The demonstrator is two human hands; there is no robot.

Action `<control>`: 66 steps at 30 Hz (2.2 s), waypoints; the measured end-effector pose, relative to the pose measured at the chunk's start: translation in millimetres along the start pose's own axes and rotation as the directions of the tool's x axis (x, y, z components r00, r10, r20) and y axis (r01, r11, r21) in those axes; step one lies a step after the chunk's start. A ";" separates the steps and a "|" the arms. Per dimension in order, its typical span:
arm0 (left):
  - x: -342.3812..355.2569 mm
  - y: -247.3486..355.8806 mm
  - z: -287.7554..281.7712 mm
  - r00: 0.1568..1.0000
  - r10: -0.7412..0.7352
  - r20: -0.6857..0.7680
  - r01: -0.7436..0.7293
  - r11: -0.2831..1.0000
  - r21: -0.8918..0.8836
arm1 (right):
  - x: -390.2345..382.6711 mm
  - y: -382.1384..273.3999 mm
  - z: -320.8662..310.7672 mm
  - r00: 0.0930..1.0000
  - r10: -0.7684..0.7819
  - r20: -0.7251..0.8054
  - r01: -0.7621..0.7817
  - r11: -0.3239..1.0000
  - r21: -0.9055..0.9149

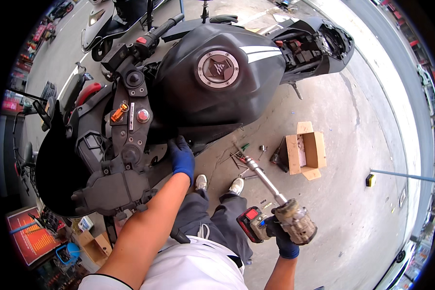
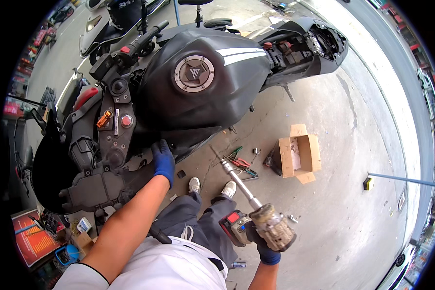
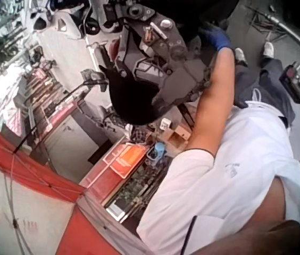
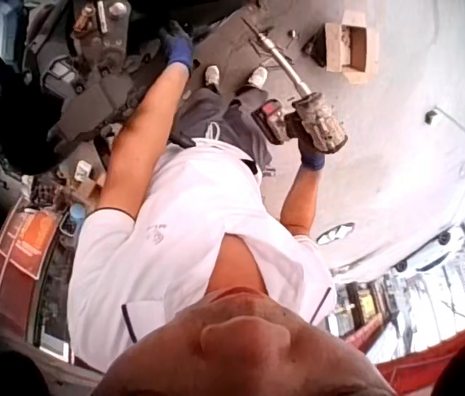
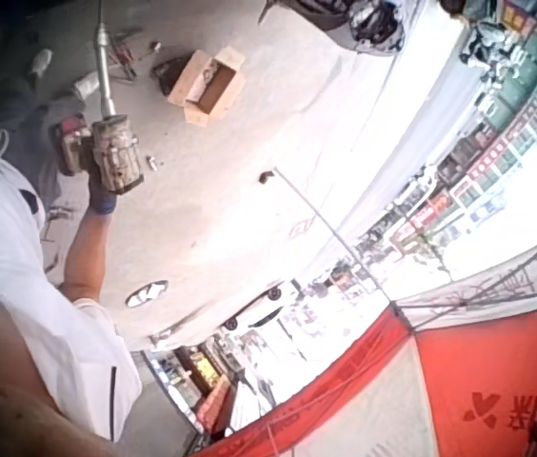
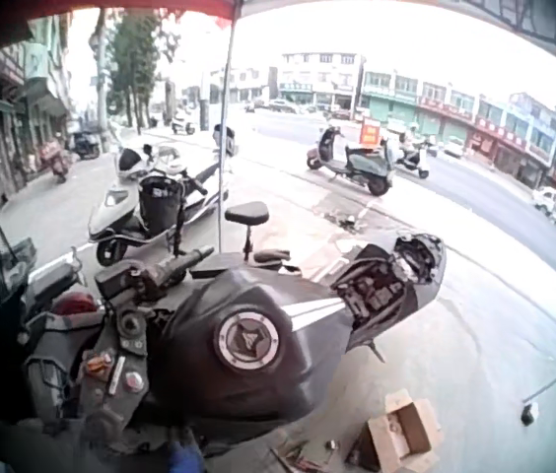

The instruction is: The person uses a cordless impact wrench to remove bolts from the motorcycle's frame and side panels. They then detach and remove the motorcycle's fuel tank, placing it aside.

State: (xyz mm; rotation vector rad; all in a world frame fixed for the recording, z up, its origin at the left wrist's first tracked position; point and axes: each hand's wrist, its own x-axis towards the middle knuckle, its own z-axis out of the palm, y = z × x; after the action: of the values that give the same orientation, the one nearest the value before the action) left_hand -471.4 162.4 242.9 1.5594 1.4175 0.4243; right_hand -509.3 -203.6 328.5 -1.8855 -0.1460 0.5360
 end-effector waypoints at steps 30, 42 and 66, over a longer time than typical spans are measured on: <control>-49.0 69.8 39.5 0.487 -0.501 0.715 0.847 0.071 -0.526 | 324.3 30.2 -82.4 0.929 -0.168 0.331 -0.345 -0.064 0.936; -57.9 50.2 39.5 0.542 -0.549 0.637 0.809 0.135 -0.572 | 329.6 43.5 -82.0 0.944 -0.162 0.288 -0.299 -0.049 0.953; -28.0 70.8 -59.6 0.638 -0.509 0.579 0.738 0.619 -0.269 | 201.6 -19.9 -64.5 0.763 -0.329 0.556 0.533 0.807 -0.255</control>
State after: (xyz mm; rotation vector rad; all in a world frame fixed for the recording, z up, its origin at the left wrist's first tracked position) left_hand -484.2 170.1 338.5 0.5830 1.2596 -0.0470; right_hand -299.2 -180.8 305.7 -1.9703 -1.0954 0.6761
